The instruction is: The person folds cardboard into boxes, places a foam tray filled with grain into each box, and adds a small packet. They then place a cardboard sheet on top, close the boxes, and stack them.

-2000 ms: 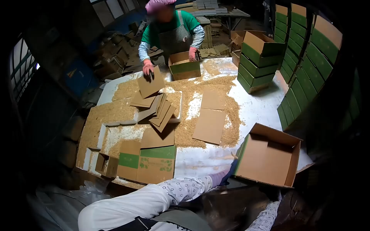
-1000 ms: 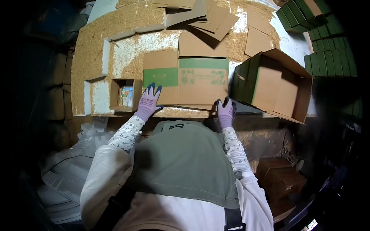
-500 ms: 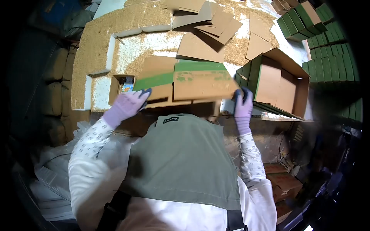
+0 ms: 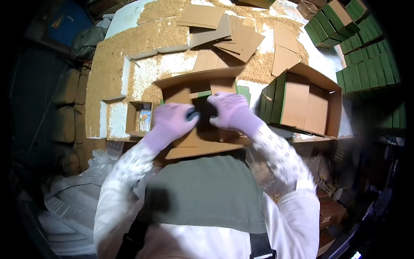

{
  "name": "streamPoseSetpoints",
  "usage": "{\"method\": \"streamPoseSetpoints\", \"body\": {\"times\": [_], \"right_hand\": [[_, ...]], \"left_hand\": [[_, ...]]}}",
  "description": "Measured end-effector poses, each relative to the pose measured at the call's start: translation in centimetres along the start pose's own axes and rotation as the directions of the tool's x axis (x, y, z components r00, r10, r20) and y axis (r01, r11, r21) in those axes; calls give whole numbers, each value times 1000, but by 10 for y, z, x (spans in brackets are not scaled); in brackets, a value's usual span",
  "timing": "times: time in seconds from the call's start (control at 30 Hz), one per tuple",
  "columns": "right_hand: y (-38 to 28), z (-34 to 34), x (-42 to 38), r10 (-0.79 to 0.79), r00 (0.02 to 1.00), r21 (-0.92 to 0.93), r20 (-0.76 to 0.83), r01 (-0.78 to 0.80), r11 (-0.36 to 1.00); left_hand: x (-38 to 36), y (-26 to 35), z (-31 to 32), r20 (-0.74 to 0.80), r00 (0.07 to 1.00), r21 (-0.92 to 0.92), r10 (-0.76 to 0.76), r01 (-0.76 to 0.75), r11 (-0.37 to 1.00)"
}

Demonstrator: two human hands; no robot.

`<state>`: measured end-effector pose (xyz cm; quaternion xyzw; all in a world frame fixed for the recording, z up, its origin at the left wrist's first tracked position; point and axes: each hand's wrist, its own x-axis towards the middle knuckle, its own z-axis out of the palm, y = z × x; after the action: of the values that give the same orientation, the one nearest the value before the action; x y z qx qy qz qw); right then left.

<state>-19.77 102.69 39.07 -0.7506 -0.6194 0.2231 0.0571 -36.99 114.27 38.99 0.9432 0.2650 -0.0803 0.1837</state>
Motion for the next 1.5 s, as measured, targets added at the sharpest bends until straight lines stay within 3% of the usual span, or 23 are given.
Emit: {"method": "streamPoseSetpoints", "body": {"times": [0.03,0.13,0.17,0.27,0.37,0.43,0.53,0.57,0.63,0.7,0.73,0.8,0.87,0.97,1.03,1.07,1.1,1.17,1.23,1.3,1.37,1.43,1.5], "right_hand": [[4,18,20,-2,908,-69,420,34,997],[98,59,-7,-471,876,158,-107,483,861],[69,9,-18,-337,922,-326,191,383,864],[71,34,-53,-200,931,-220,306,273,937],[82,85,-55,-121,992,385,-23,120,915],[93,140,-34,389,832,721,-395,19,692],[60,114,-16,643,720,958,262,-277,-80],[79,125,-16,535,817,965,215,-264,14],[72,125,-22,724,655,915,215,123,-384],[88,156,-35,705,710,986,-4,118,-114],[94,171,-38,630,770,994,-106,81,69],[19,109,-24,351,814,756,-463,155,636],[-15,19,2,-12,987,164,-158,39,986],[34,94,16,-481,876,-435,30,444,783],[53,137,-13,-530,843,-479,-94,428,766],[25,105,-17,-376,921,-277,106,390,878],[17,97,-21,-364,931,-94,15,364,927],[7,92,-20,-147,911,-10,-385,155,988],[34,131,2,323,667,185,-672,-271,945],[47,134,9,356,680,145,-641,-348,926],[28,128,15,469,594,477,-654,-158,865],[38,136,11,526,512,541,-679,-135,830],[61,154,2,721,411,737,-558,-153,658]], "left_hand": [[20,-1,37,62,994,72,91,-95,993],[38,-45,65,132,878,356,460,-475,805],[42,-50,53,-175,741,550,648,-473,689],[71,-38,1,-262,798,541,543,-344,767],[111,-41,4,-253,884,537,394,-210,817],[94,-21,-12,-229,962,154,150,-116,981],[25,3,28,-142,961,85,237,-226,970],[7,3,60,-114,912,257,394,-356,899],[-3,-9,77,-101,930,221,354,-326,919],[2,-13,51,-258,945,158,203,-166,973],[2,-16,52,-355,933,-564,-57,-165,809],[6,-45,83,-121,959,-872,-256,-226,-434],[-20,-47,111,-55,995,-998,-77,-57,-26],[-42,-51,124,182,980,-787,83,94,609],[-51,-56,74,-500,865,-641,-44,-336,690],[-42,-76,57,-730,683,-342,-26,-332,879],[-34,-80,34,-618,761,-170,-198,117,979],[2,-102,90,-44,921,-349,-388,350,869],[12,-122,123,-247,957,-692,-155,-62,719],[22,-179,79,-321,875,-714,-362,27,699],[42,-310,90,-422,460,-760,-782,292,581],[48,-448,127,-178,-68,-845,-982,522,117],[46,-536,164,247,-300,-844,-921,401,-357]]}}
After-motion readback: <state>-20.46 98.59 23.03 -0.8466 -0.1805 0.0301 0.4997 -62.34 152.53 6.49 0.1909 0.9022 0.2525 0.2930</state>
